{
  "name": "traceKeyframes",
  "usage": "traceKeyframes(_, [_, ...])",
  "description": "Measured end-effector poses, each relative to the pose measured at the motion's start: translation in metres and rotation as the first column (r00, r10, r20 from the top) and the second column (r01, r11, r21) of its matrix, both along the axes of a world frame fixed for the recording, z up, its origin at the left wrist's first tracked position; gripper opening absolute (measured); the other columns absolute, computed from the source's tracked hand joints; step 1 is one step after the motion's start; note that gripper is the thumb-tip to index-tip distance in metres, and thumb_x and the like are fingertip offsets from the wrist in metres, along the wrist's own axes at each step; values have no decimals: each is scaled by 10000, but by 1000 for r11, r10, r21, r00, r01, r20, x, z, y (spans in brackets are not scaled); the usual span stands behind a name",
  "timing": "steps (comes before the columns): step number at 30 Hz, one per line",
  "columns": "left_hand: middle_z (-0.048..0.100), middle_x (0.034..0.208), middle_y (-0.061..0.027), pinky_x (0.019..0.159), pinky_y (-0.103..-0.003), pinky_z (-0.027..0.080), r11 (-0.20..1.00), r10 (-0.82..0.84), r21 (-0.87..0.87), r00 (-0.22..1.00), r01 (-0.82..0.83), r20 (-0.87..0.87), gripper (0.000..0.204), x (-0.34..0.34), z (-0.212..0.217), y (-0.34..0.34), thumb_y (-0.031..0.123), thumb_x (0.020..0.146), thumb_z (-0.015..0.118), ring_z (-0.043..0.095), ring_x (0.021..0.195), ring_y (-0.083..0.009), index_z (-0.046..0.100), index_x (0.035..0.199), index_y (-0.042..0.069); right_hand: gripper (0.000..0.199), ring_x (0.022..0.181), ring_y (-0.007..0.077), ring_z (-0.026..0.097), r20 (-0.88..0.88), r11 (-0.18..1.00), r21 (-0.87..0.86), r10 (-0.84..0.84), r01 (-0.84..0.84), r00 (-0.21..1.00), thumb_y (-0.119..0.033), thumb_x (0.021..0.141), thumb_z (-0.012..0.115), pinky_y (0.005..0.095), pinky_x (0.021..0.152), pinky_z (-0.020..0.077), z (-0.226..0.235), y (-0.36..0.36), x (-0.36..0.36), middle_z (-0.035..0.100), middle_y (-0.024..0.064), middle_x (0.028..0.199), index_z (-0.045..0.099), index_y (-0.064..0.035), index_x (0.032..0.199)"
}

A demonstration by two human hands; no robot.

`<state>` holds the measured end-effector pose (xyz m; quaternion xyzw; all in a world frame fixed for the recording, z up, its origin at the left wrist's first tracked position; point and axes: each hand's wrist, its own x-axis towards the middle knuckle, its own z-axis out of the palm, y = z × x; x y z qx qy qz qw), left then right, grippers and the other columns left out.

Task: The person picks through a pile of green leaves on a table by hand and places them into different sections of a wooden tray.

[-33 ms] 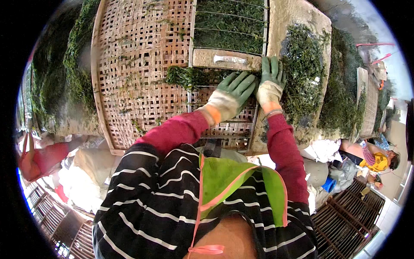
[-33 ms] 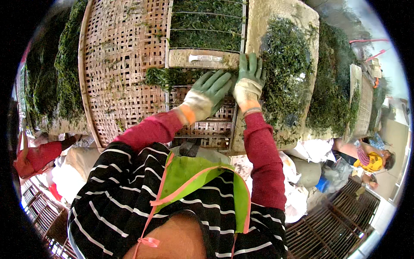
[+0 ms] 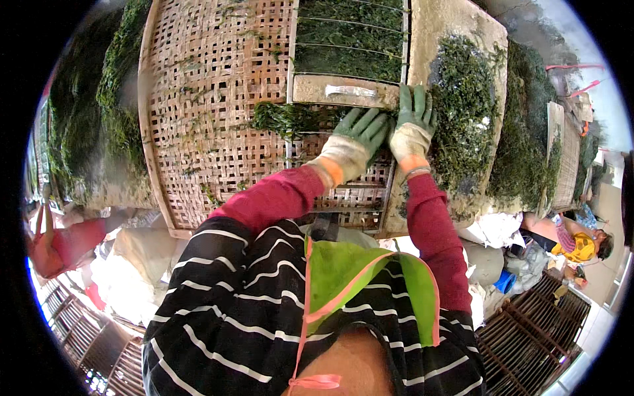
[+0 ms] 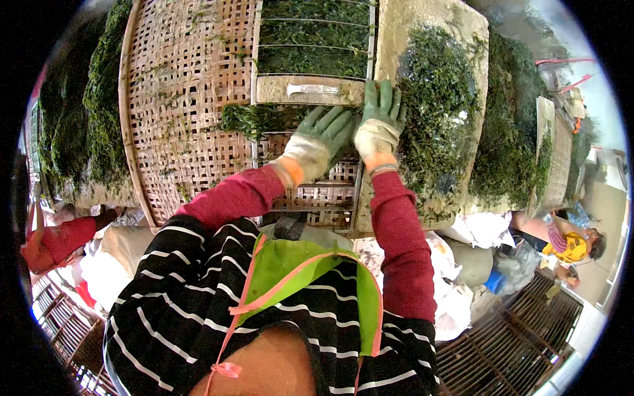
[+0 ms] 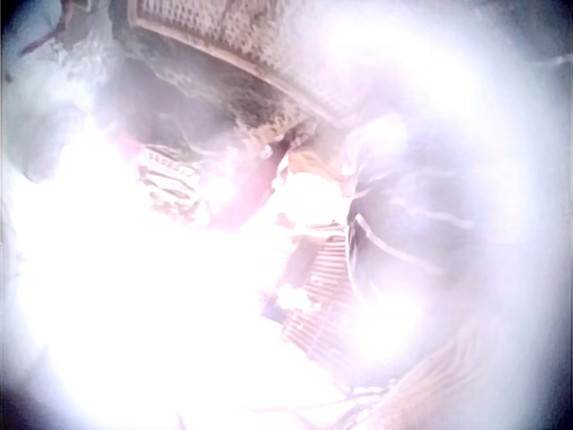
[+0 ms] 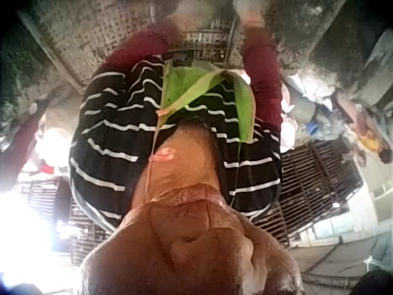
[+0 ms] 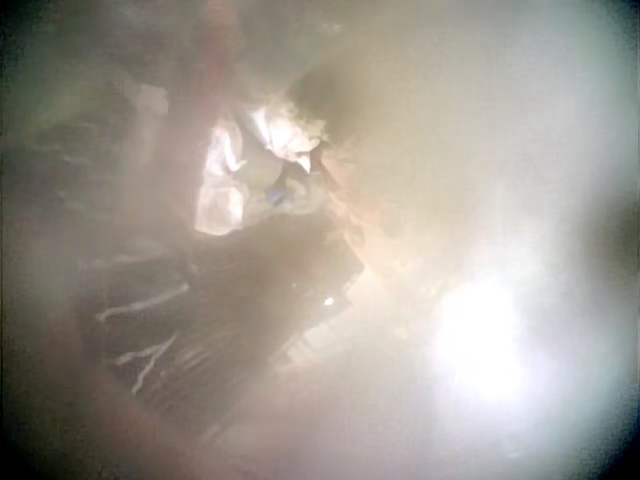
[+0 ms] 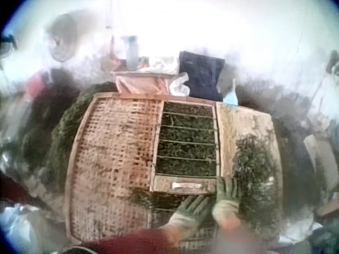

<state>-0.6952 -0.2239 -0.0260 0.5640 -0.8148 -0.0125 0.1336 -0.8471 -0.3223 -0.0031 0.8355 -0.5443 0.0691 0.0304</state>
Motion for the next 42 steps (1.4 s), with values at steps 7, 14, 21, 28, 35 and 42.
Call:
traceKeyframes(7, [439,1581,-158,1257,-490,219,988,95,108,983,-113,159,622,10,0,8,302,893,608,354,1497,-321,541,1456,43,717,1455,417,388,103,997,-52,67,-62,992,-246,876,685,555,1195,314,10,3,-7,375,144,1613,431,-180,1543])
traceKeyframes(14, [349,1622,-196,1239,-551,237,983,181,-17,976,-184,-119,738,2,12,52,405,928,664,331,1506,-372,419,1538,68,728,1451,361,428,139,984,-157,103,-81,985,-294,872,708,511,1115,466,44,3,-110,351,169,1630,453,-132,1534])
traceKeyframes(21, [402,1604,-161,1244,-513,239,999,42,21,994,-40,-96,753,-35,15,-3,412,899,679,352,1499,-343,456,1514,38,955,1481,426,348,185,998,8,-57,57,981,-283,811,818,468,1165,402,55,-137,-125,351,238,1611,301,-193,1609])
traceKeyframes(28, [404,1605,-167,1244,-505,230,989,59,134,998,-60,7,714,-32,-10,-13,416,925,606,357,1493,-338,457,1511,35,441,1163,397,649,190,997,0,71,-72,979,-152,872,720,452,983,524,41,-178,-159,657,226,1293,666,-113,1307])
traceKeyframes(35, [445,1576,-176,1227,-518,259,998,56,33,994,-53,-93,637,-36,-13,-14,422,950,584,398,1467,-350,526,1455,38,465,1053,122,622,806,987,101,-6,-128,592,162,872,629,266,930,496,93,-130,-194,680,25,1210,670,-39,1289])
traceKeyframes(42, [498,1509,-166,1183,-537,344,993,-70,-115,960,39,-272,637,-23,5,45,342,908,653,453,1414,-358,505,1468,77,497,1179,222,652,651,905,-303,425,-297,629,57,859,678,346,1023,518,184,-23,-48,679,127,1318,644,-29,1348])
